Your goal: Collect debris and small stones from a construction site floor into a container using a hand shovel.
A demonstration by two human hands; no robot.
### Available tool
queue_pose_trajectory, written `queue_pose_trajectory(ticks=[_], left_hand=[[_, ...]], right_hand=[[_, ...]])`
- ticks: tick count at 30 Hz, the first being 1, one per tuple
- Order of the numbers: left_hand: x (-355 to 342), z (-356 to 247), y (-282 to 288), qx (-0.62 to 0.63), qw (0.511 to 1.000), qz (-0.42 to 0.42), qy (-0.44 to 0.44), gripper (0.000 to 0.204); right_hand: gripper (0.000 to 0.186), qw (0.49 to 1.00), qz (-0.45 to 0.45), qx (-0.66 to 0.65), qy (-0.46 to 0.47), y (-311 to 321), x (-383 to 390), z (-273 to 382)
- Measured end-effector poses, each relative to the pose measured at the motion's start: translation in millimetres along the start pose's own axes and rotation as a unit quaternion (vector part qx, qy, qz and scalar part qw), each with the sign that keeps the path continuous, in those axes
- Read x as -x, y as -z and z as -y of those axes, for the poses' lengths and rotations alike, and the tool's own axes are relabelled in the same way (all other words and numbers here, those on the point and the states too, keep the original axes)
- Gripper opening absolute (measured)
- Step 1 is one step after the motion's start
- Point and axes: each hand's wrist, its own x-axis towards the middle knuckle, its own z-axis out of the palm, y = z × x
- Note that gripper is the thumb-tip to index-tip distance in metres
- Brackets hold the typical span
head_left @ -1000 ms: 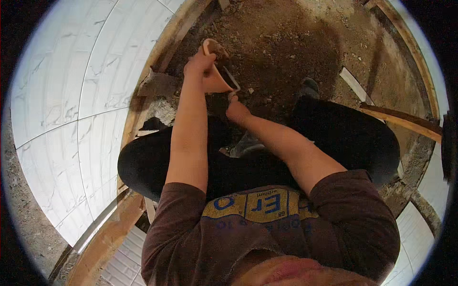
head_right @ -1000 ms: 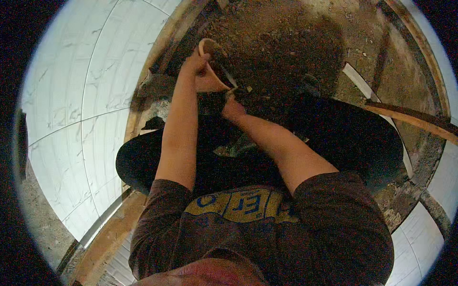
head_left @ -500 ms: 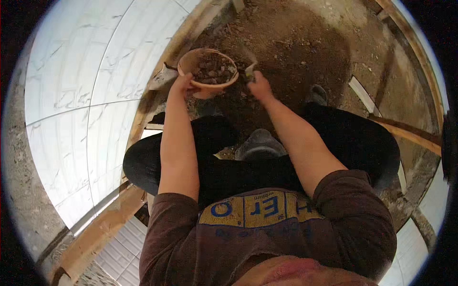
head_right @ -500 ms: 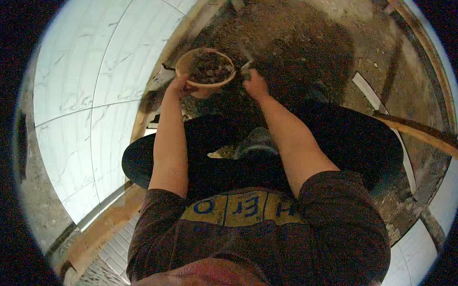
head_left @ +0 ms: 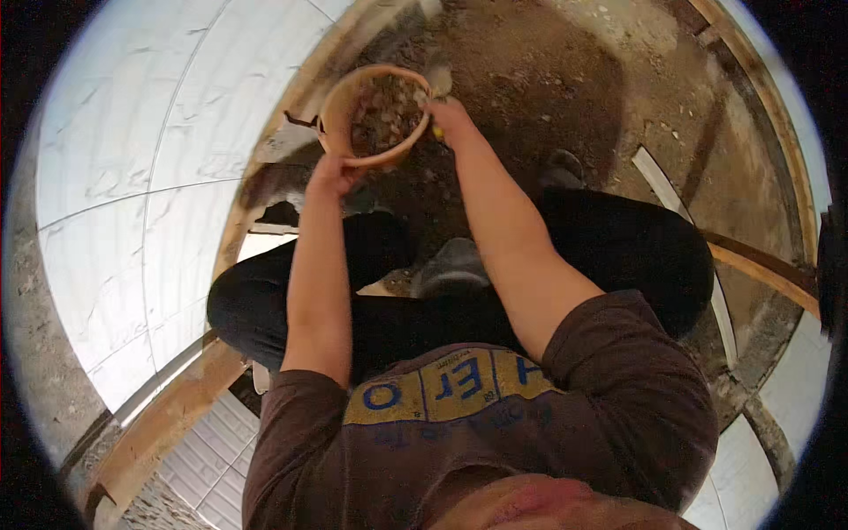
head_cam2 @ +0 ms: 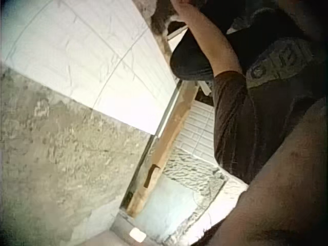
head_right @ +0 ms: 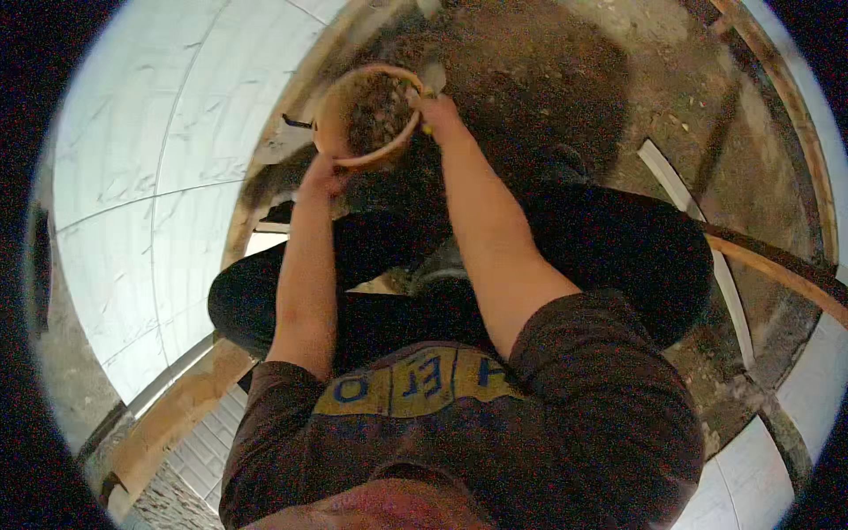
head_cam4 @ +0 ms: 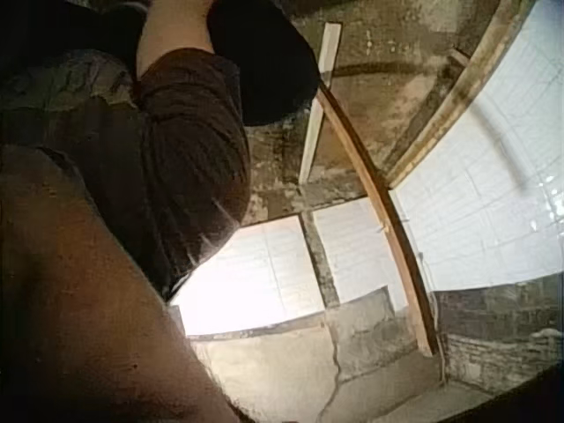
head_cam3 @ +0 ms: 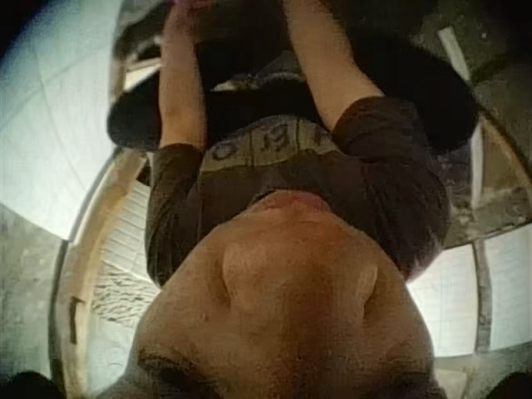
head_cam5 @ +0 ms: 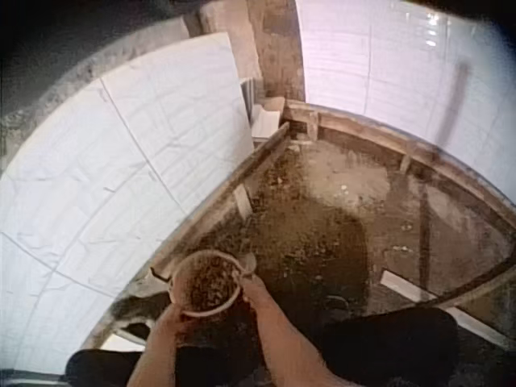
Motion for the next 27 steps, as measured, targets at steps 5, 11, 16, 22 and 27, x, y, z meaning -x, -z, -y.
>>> queue_pose_trajectory(ticks=[5,11,16,22,27], left_hand=[[-14,-5,-18,-0.061,0.988,0.14,-0.002,0.018],[-59,39,-73,-0.038,0.98,0.193,0.007,0.038],[-86,43,-134,-0.013,0.984,0.174,0.044,0.034],[-87,40,-121,-0.129,0.985,0.117,0.013,0.036],[-78,66,-98,-0.004,0.998,0.042,0.039,0.037]], right_hand=[[0.067,0.993,0.046,-0.005,0.109,49,26,53],[0.074,0.976,0.043,0.151,0.148,106,5,75],[0.088,0.99,-0.129,0.045,0.024,110,-31,64],[0.087,0.976,-0.037,0.181,0.114,114,-47,51],[0.091,0.954,0.008,0.233,0.188,65,-24,54]])
